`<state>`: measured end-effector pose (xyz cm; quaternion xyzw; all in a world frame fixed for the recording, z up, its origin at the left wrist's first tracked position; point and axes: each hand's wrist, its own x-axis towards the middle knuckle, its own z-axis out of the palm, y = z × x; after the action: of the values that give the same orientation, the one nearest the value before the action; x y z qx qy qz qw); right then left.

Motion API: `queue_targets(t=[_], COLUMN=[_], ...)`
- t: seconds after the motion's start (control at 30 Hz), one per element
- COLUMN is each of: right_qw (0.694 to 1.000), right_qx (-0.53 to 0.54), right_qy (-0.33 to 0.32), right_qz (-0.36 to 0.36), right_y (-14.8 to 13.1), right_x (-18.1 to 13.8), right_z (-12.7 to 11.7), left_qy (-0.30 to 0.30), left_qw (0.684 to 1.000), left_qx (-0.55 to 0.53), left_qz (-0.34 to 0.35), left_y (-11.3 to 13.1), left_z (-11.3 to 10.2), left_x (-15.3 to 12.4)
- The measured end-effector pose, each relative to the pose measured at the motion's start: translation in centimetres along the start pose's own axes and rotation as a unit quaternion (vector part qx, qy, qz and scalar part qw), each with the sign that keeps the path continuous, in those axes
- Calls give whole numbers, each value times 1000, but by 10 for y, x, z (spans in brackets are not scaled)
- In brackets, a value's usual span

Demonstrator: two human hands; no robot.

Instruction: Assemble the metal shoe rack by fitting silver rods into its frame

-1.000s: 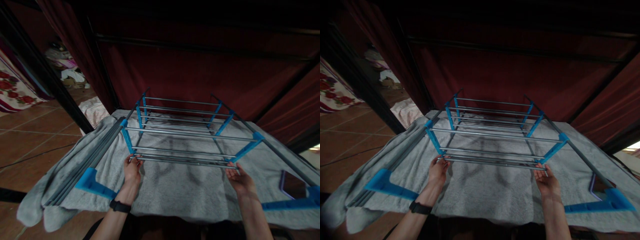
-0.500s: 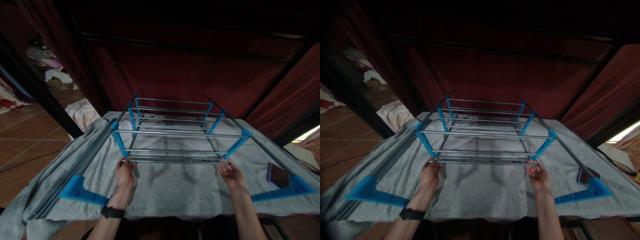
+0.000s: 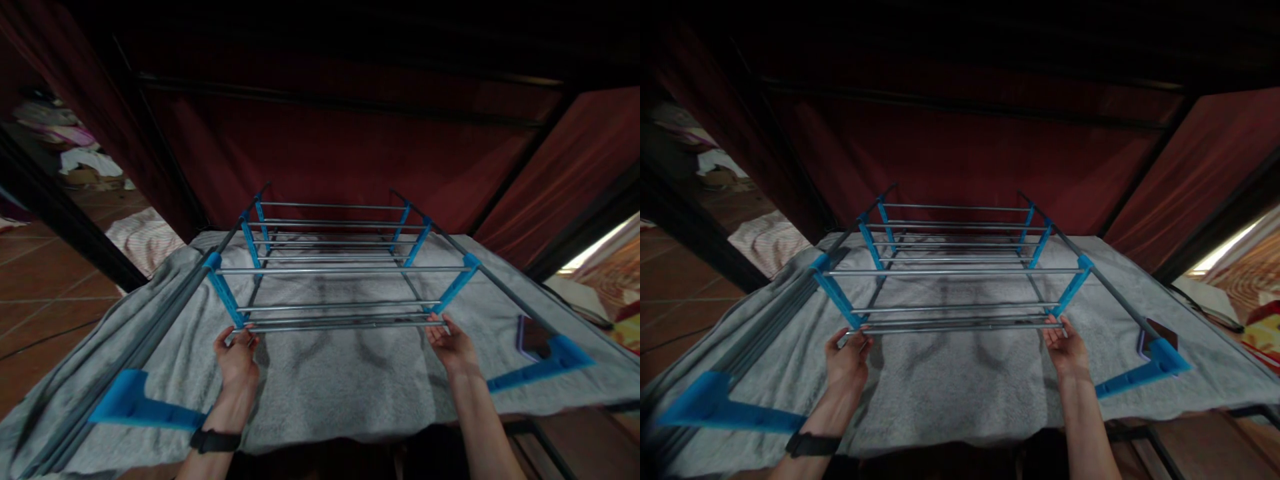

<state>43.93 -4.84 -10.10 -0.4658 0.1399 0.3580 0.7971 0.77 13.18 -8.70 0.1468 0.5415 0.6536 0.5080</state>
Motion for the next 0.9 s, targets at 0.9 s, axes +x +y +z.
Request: queue_targets(t=[0.9], right_qw=[999], right_qx=[36], right_qy=[-32], right_qz=[-24], right_y=[7], right_x=[3], right_z=[-1], left_qy=[37], left_qw=[999], left_qx=[26], left_qz=[-22], left_y=[11], left_z=[8], left_x=[-1])
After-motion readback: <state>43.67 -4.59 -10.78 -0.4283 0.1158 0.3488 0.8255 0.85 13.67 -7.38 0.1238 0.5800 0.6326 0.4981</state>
